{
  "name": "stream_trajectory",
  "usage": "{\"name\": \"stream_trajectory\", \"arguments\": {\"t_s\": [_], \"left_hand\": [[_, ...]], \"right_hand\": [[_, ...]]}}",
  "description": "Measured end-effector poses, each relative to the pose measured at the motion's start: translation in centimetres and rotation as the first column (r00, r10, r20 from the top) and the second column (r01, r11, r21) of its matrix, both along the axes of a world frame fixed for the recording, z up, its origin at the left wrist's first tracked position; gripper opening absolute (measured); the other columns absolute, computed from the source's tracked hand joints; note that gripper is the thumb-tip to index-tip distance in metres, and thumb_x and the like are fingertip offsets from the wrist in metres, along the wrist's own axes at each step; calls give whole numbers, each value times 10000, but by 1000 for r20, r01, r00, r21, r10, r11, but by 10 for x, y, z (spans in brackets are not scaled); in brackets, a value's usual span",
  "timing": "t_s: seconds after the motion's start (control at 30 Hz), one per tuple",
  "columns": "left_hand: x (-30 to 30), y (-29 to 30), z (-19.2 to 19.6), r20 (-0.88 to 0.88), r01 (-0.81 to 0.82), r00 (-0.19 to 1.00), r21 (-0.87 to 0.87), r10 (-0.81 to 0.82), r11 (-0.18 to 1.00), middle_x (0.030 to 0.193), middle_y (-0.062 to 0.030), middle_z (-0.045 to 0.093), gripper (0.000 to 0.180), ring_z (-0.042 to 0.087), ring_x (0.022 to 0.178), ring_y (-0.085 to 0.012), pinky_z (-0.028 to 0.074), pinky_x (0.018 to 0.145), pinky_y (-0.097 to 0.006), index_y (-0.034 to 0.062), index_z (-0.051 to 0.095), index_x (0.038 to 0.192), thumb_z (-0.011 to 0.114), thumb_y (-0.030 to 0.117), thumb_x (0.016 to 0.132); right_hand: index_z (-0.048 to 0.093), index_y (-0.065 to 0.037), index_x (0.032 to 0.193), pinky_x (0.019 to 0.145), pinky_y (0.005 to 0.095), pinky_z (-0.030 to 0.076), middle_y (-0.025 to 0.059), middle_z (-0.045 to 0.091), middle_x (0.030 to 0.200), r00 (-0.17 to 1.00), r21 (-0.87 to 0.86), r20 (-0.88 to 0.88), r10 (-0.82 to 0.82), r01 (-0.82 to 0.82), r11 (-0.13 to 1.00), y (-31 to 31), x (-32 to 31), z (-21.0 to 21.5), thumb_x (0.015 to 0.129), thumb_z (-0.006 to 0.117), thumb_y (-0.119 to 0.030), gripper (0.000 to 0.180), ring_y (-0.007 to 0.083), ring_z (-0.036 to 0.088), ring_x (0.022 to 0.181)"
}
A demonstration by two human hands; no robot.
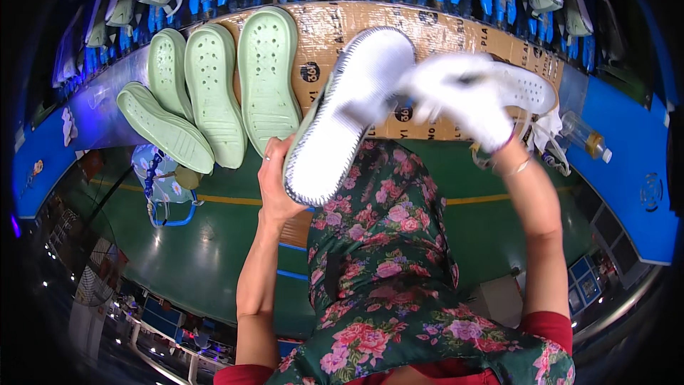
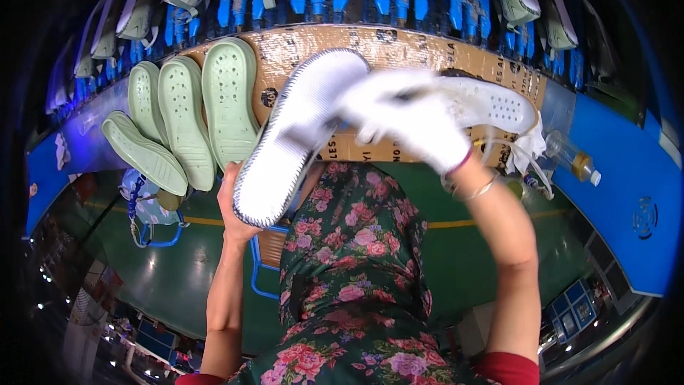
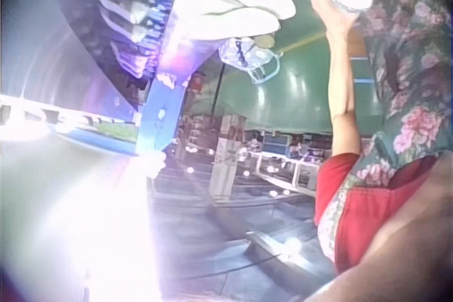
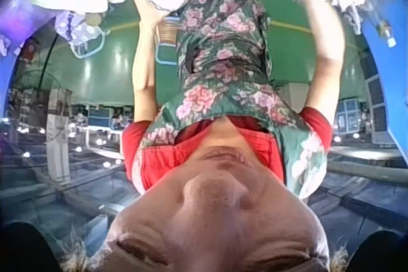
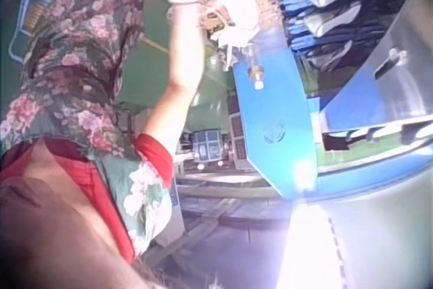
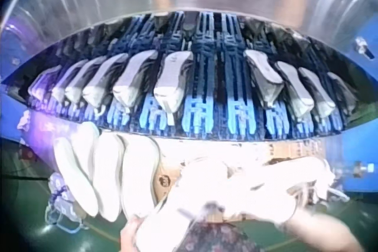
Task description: The person picks up a light green clog from a conveyor belt and uses a brush to apply white paint to the sole. They continue painting the sole of another clog, then place the painted clogs back on the conveyor. Finally, the person picks up a plastic bag from a nearby machine.
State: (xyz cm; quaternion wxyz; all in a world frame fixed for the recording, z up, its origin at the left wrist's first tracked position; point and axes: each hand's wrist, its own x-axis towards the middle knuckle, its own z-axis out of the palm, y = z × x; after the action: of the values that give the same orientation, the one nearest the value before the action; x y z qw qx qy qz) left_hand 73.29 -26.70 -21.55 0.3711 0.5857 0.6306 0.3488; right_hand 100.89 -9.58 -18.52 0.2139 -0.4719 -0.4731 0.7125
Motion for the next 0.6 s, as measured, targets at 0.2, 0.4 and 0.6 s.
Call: {"name": "stream_trajectory", "arguments": {"t_s": [0.2,0.4,0.6], "left_hand": [[11,-10,-8,-36,-48,998,16,48,999,887,-164,576,655,560,792,-333,470,706,-394,-56,559,1160,855,154,615],[5,-15,-17,-43,-81,996,-27,80,996,896,-160,578,675,561,766,-312,472,695,-399,-43,562,1166,856,211,614],[12,-9,-6,-88,-19,996,10,20,1000,903,-150,574,686,549,775,-298,463,701,-380,-45,556,1173,857,206,610]], "right_hand": [[731,-43,1019,627,225,548,66,731,876,972,262,132,-192,153,953,11,62,-5,879,682,-79,153,113,680,731],[754,0,921,537,272,515,88,698,707,938,13,-299,177,-182,983,-37,-15,39,853,706,-72,110,152,666,547],[744,2,952,516,237,507,80,691,759,946,134,-264,188,-157,978,-36,-11,20,877,701,-91,127,140,677,591]]}}
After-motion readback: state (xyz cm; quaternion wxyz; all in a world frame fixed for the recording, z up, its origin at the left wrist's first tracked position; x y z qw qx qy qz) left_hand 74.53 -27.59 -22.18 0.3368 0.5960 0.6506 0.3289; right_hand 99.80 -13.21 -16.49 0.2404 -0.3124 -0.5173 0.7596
